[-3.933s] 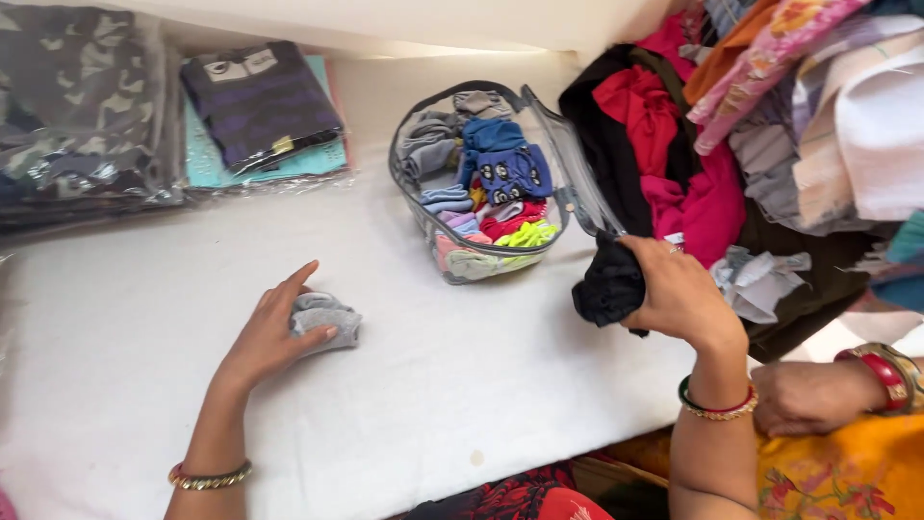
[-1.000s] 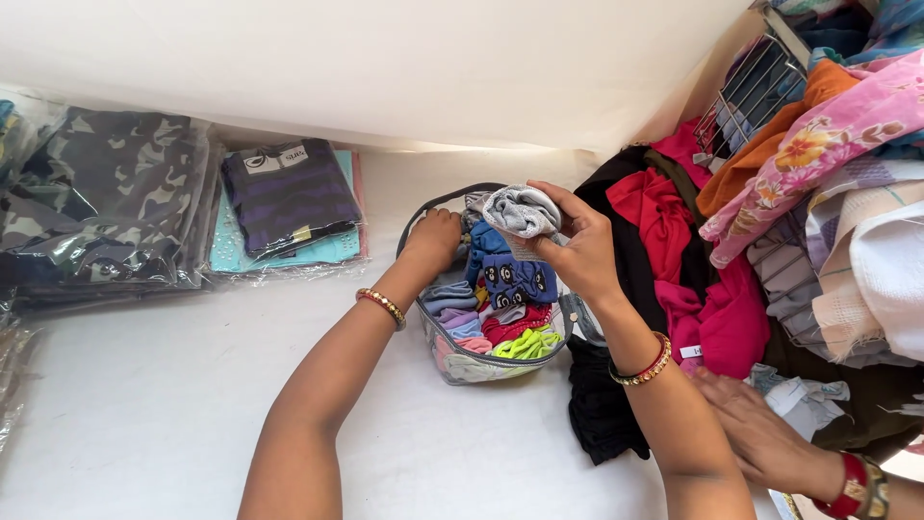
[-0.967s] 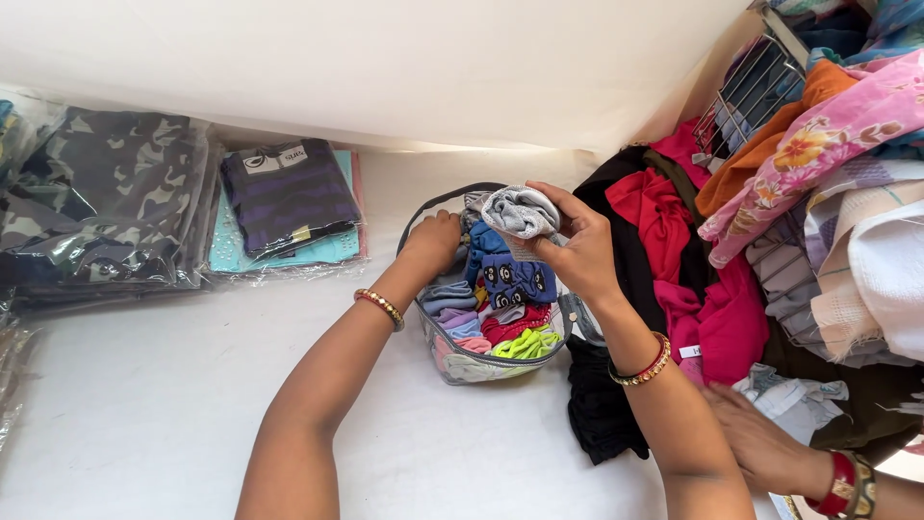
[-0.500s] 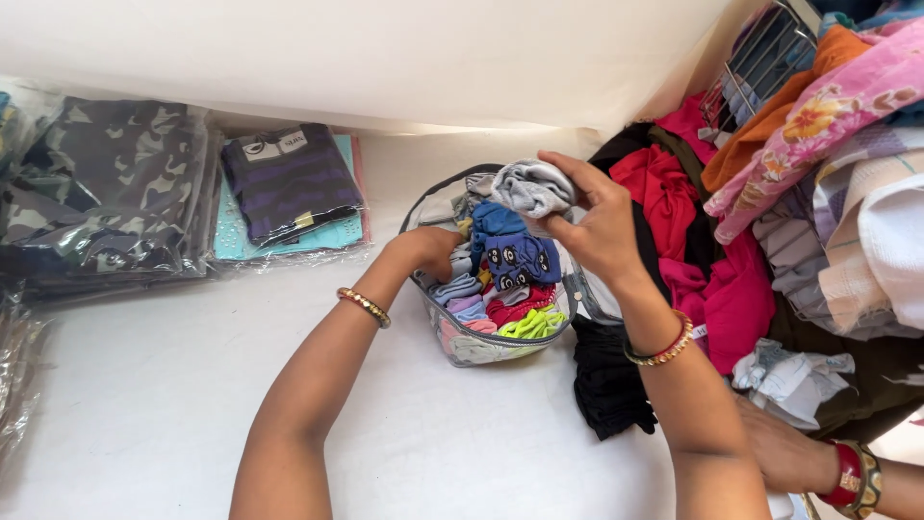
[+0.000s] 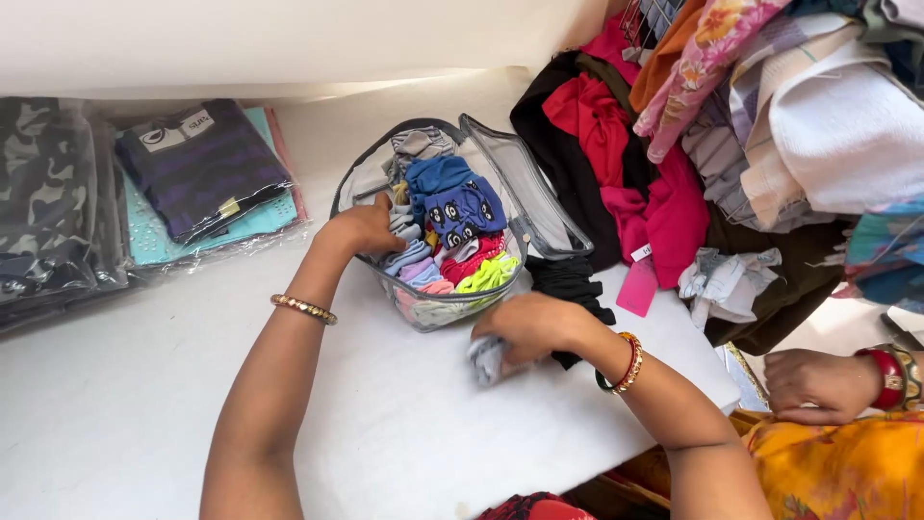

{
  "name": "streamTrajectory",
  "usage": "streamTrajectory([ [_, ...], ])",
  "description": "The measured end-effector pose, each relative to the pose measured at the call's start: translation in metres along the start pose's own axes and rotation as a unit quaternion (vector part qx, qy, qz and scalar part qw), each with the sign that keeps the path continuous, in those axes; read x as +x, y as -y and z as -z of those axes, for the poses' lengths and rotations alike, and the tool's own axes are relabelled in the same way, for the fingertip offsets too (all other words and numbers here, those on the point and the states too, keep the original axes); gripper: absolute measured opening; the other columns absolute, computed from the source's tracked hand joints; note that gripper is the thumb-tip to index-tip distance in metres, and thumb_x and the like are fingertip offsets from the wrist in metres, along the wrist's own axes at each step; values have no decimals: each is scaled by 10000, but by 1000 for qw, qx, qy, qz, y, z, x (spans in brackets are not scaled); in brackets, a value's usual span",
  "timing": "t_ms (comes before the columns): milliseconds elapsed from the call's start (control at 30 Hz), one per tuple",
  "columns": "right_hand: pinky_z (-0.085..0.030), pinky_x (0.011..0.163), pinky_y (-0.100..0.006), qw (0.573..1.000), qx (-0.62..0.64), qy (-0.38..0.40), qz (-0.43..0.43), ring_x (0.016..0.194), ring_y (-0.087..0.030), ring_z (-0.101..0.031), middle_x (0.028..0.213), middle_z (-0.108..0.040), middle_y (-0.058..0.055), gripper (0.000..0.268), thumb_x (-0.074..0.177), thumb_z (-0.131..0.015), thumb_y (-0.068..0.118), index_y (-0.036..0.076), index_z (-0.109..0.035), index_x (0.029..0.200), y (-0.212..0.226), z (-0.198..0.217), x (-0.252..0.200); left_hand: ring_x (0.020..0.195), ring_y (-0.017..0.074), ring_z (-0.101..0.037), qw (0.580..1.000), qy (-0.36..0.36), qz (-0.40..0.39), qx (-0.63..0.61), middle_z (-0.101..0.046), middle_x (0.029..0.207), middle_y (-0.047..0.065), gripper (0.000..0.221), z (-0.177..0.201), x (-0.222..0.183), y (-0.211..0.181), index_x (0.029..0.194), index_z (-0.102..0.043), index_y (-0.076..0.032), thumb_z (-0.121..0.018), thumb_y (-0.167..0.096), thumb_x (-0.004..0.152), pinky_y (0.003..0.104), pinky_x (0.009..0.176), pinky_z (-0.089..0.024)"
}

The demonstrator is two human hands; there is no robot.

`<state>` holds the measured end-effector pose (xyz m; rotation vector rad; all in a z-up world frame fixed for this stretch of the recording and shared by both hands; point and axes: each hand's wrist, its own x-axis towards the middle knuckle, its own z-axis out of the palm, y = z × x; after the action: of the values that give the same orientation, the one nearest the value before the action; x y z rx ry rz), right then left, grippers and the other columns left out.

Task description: Organizing folded socks and other clothing items into a clear storage pouch.

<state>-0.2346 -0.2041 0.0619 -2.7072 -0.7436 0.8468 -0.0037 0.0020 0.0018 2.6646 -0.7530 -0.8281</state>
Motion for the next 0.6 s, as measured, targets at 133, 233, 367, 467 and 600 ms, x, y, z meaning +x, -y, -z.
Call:
streamTrajectory([
  [133,-518,932,-423,994,-27,-46,-99,1105,-299,-671,1160,-717,-105,670,723,-847,220,133,-614,1345,9,6,-23,1278,410,-562,998,-64,-13,24,-611,1307,306,967,-2,-19,-8,1461,-378,-17,-820,-534,773,446,1050,-493],
  [233,-517,927,-429,991,-11,-80,-106,1097,-312,-659,1155,-710,-115,721,735,-840,229,156,-581,1403,16,20,-65,1276,418,-551,993,-117,7,14,-517,1384,292,911,-2,-69,-29,1502,-366,-88,-804,-477,805,453,1057,-480],
  [367,-548,835,-418,931,-23,-362,-48,1039,-320,-681,1184,-730,-110,559,772,-801,233,108,-653,1296,29,43,-119,1120,348,-622,818,-492,-271,-126,-663,1153,159,368,-41,-141,-50,1205,-597,-38,-718,-134,871,433,996,-495],
  [467,-558,835,-400,903,-29,-428,-33,1015,-301,-705,1159,-748,-93,464,819,-767,213,118,-680,1265,30,57,-112,978,284,-662,798,-452,-321,-237,-693,998,107,128,-82,-184,-72,1007,-670,-47,-685,-61,881,392,899,-527],
  [600,-547,913,-434,920,-69,-386,13,1071,-337,-690,1169,-737,-135,427,825,-743,135,88,-692,1246,-1,69,-42,915,271,-664,834,-336,-341,-274,-715,912,87,85,-123,-196,-84,922,-696,-46,-695,-55,837,375,815,-528],
])
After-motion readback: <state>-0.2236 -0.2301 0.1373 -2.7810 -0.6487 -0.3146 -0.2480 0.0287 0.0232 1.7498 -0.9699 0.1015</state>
